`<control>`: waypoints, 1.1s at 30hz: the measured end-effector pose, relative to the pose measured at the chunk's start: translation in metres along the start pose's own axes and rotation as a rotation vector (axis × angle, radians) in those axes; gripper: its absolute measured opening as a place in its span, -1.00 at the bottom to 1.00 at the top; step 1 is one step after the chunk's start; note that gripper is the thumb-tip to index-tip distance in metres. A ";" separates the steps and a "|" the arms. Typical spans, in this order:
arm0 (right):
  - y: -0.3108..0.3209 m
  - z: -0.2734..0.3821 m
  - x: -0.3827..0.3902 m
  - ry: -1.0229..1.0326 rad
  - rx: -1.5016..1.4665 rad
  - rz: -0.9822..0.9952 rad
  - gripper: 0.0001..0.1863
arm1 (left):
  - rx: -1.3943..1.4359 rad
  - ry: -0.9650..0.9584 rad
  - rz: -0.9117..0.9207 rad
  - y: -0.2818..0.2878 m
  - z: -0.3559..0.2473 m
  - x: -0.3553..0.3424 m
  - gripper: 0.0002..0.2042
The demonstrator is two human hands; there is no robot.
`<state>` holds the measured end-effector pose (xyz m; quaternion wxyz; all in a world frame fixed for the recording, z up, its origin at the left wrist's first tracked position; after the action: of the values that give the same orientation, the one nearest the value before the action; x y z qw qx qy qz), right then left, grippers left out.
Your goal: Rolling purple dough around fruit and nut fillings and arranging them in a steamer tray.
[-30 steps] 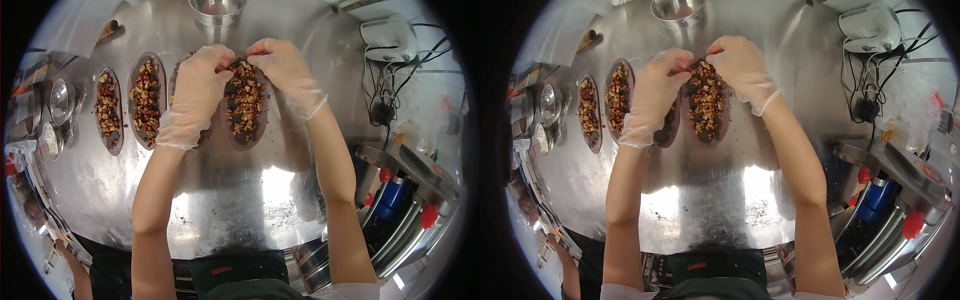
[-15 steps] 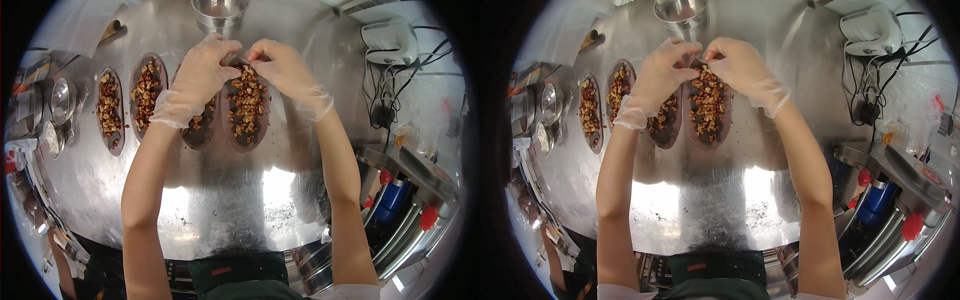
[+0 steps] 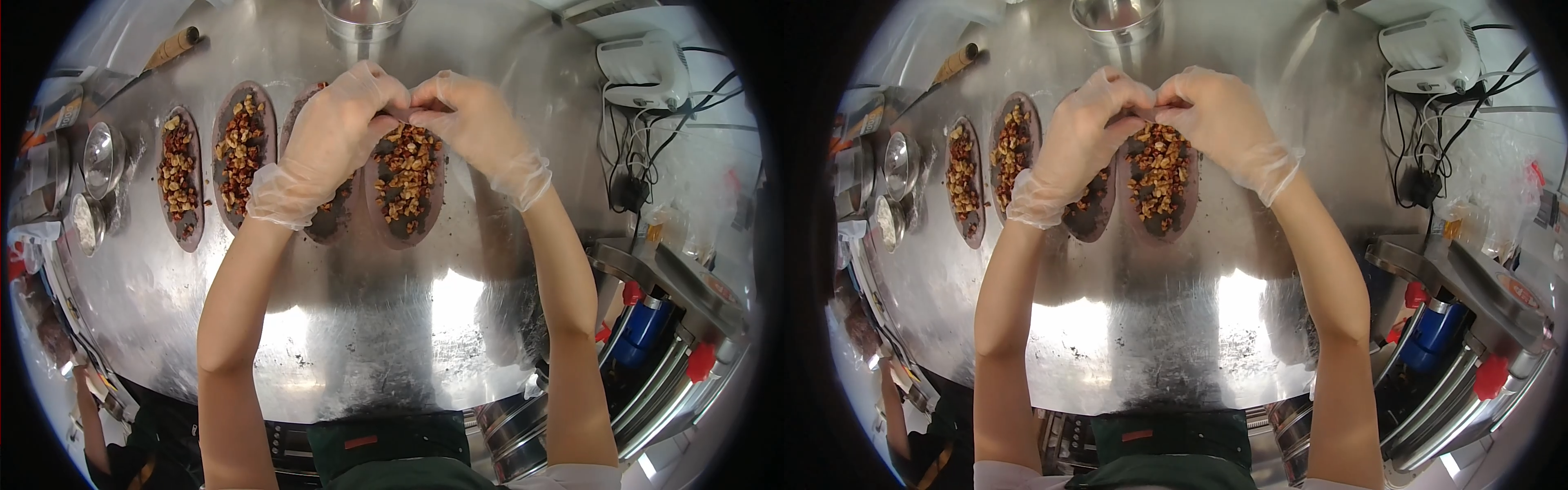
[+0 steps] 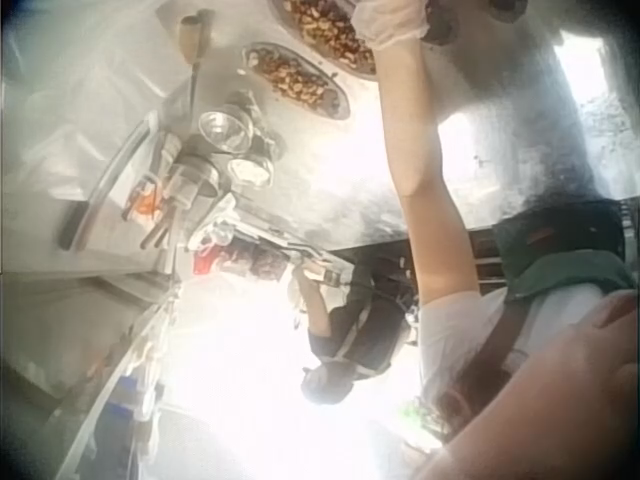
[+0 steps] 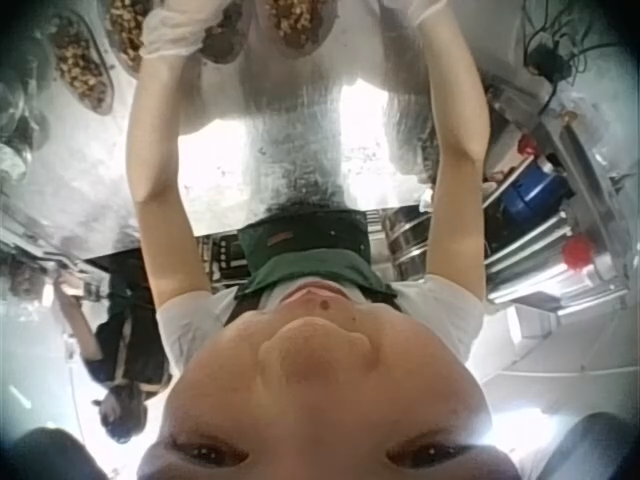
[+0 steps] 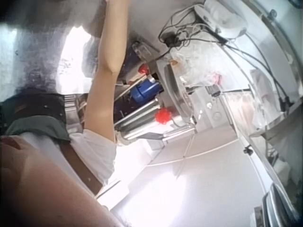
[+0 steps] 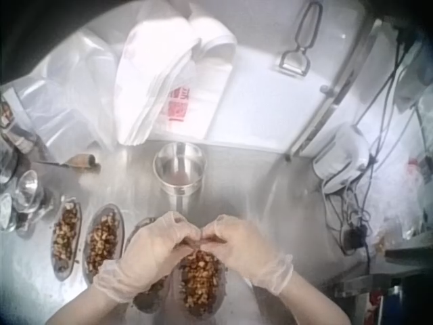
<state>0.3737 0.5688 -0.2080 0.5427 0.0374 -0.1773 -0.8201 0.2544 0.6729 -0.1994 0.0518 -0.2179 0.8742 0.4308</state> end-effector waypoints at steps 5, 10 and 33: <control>-0.007 0.004 0.010 0.309 0.231 -0.043 -0.86 | -0.217 -0.022 0.014 0.001 0.000 -0.003 -0.81; -0.008 0.005 0.017 0.300 0.093 -0.063 -0.79 | -0.207 -0.053 0.092 -0.007 -0.002 0.000 -0.77; -0.002 -0.011 0.041 0.165 -0.148 0.007 -0.55 | -0.144 -0.009 0.179 -0.006 -0.016 0.012 -0.75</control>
<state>0.3576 0.5298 -0.2136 0.5595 0.0640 -0.0712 -0.8233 0.2480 0.6534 -0.1972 0.0015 -0.1400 0.8568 0.4962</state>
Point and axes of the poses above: each hand's wrist, its own x-axis away from the middle knuckle, its own y-axis out of the back of the hand, z = x × y, the point moved 6 cm from there along -x, towards the middle knuckle, and after that the axes turned 13 degrees about -x, right-handed, at the moved point
